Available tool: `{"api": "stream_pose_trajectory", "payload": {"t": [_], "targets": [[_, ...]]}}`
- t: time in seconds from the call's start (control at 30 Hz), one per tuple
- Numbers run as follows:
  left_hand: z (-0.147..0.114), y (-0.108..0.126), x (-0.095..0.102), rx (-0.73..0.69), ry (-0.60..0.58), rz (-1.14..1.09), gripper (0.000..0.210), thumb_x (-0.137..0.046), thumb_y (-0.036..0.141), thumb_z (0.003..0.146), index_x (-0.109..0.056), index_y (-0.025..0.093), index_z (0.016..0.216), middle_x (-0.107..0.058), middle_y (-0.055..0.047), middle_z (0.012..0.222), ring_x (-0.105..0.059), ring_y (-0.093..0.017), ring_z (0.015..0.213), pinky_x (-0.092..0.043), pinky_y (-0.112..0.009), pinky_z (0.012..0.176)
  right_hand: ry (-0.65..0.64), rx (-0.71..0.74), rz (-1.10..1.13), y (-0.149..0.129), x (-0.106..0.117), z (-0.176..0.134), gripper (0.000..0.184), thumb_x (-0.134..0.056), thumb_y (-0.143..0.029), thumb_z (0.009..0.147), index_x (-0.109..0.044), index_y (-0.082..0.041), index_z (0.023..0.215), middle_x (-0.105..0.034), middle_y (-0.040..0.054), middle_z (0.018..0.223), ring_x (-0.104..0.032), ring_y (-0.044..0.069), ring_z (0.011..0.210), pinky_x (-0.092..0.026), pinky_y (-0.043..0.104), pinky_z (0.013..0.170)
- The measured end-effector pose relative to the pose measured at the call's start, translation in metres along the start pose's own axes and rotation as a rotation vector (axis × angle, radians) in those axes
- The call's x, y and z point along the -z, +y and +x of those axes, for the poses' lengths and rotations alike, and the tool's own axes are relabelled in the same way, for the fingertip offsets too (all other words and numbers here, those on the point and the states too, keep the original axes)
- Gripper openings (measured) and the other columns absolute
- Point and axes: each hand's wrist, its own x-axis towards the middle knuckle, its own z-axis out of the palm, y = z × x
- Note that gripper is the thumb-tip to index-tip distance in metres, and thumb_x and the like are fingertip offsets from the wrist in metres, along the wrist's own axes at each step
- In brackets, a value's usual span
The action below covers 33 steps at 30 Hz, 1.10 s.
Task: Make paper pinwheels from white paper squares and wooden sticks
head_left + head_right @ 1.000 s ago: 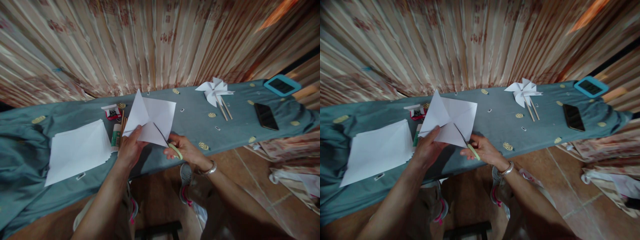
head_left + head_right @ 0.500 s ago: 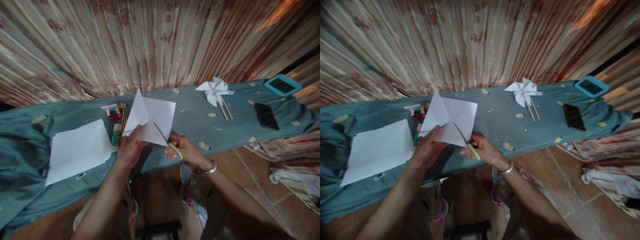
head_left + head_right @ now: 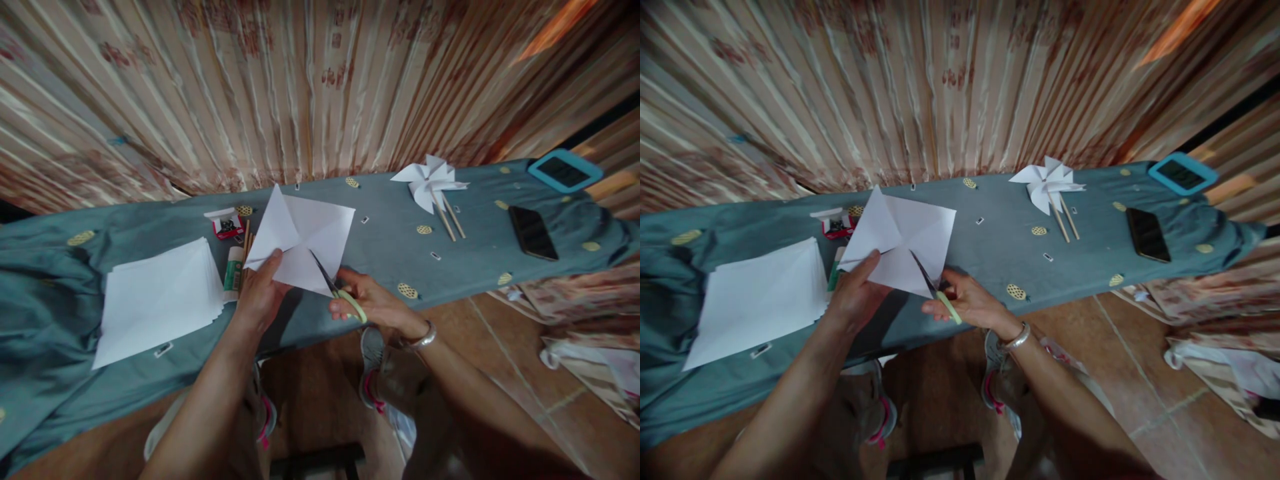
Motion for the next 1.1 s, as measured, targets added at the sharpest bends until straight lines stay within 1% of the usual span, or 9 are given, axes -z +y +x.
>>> {"api": "stream_pose_trajectory", "payload": {"t": [0.13,0.27,0.33,0.43,0.5,0.63,0.8,0.97,1.1], "targets": [[0.006,0.000,0.005,-0.024,0.025,-0.090,0.032,-0.062,0.022,0.079,-0.063,0.017,0.111,-0.072,-0.008,0.107,-0.069,-0.020,0.094,-0.053,-0.037,0.091,-0.035,-0.075,-0.068,0.000,0.014,-0.010,0.083,-0.082,-0.053,0.059,-0.049,-0.015,0.124,-0.060,-0.0042,0.067,-0.054,0.010,0.056,-0.042,0.022,0.050],[0.009,0.000,0.012,-0.015,0.053,-0.135,0.028,-0.061,0.021,0.082,-0.064,0.016,0.109,-0.072,-0.005,0.096,-0.069,-0.016,0.082,-0.054,-0.036,0.087,0.082,-0.064,-0.283,0.007,0.043,-0.023,0.074,-0.078,-0.055,0.063,-0.054,-0.015,0.120,-0.061,-0.0028,0.068,-0.053,0.011,0.054,-0.038,0.022,0.047],[0.008,-0.002,0.014,-0.008,0.061,-0.147,0.026,-0.059,0.020,0.083,-0.064,0.015,0.108,-0.072,-0.005,0.093,-0.068,-0.017,0.082,-0.054,-0.035,0.085,0.304,-0.042,-0.526,0.012,0.057,-0.028,0.072,-0.074,-0.057,0.068,-0.055,-0.014,0.123,-0.062,-0.0016,0.066,-0.057,0.015,0.055,-0.039,0.024,0.048],[0.003,-0.008,0.012,-0.011,0.014,-0.142,0.028,-0.059,0.018,0.083,-0.063,0.017,0.111,-0.072,-0.004,0.097,-0.067,-0.018,0.088,-0.054,-0.035,0.087,0.772,-0.091,-1.001,0.019,0.070,-0.031,0.069,-0.071,-0.053,0.074,-0.054,-0.012,0.127,-0.071,0.0075,0.076,-0.068,0.025,0.072,-0.047,0.030,0.060],[-0.001,-0.013,0.010,-0.007,-0.028,-0.129,0.031,-0.061,0.017,0.082,-0.061,0.019,0.113,-0.071,-0.003,0.100,-0.067,-0.019,0.091,-0.053,-0.036,0.089,0.928,-0.141,-1.201,0.023,0.072,-0.031,0.068,-0.068,-0.050,0.079,-0.051,-0.008,0.130,-0.074,0.0139,0.086,-0.070,0.030,0.083,-0.049,0.034,0.067],[-0.005,-0.021,0.003,0.064,-0.060,-0.116,0.029,-0.060,0.016,0.083,-0.060,0.018,0.112,-0.070,-0.004,0.101,-0.066,-0.020,0.098,-0.053,-0.040,0.092,0.927,-0.142,-1.360,0.025,0.074,-0.029,0.053,-0.059,-0.039,0.088,-0.050,-0.006,0.129,-0.074,0.0184,0.096,-0.071,0.030,0.089,-0.049,0.033,0.072],[-0.007,-0.028,0.000,0.156,-0.075,-0.109,0.023,-0.062,0.021,0.081,-0.061,0.016,0.103,-0.070,-0.009,0.107,-0.063,-0.024,0.109,-0.050,-0.042,0.097,0.897,-0.150,-1.462,0.021,0.077,-0.029,0.029,-0.055,-0.033,0.091,-0.064,-0.012,0.107,-0.073,0.0178,0.094,-0.069,0.029,0.089,-0.048,0.032,0.074],[-0.013,-0.030,0.007,0.066,-0.086,0.010,0.036,-0.074,0.023,0.069,-0.061,0.019,0.103,-0.069,-0.007,0.111,-0.061,-0.027,0.113,-0.048,-0.048,0.099,0.913,0.068,-1.392,0.021,0.070,-0.021,0.028,-0.049,-0.027,0.093,-0.065,-0.012,0.110,-0.071,0.0171,0.107,-0.067,0.028,0.097,-0.049,0.035,0.084],[-0.018,-0.027,0.016,-0.001,-0.077,0.099,0.040,-0.078,0.027,0.064,-0.063,0.019,0.100,-0.068,-0.008,0.113,-0.058,-0.028,0.118,-0.047,-0.049,0.100,0.824,0.227,-1.324,0.021,0.052,-0.008,0.032,-0.047,-0.026,0.094,-0.063,-0.010,0.116,-0.068,0.0173,0.117,-0.063,0.028,0.108,-0.047,0.037,0.094]]}}
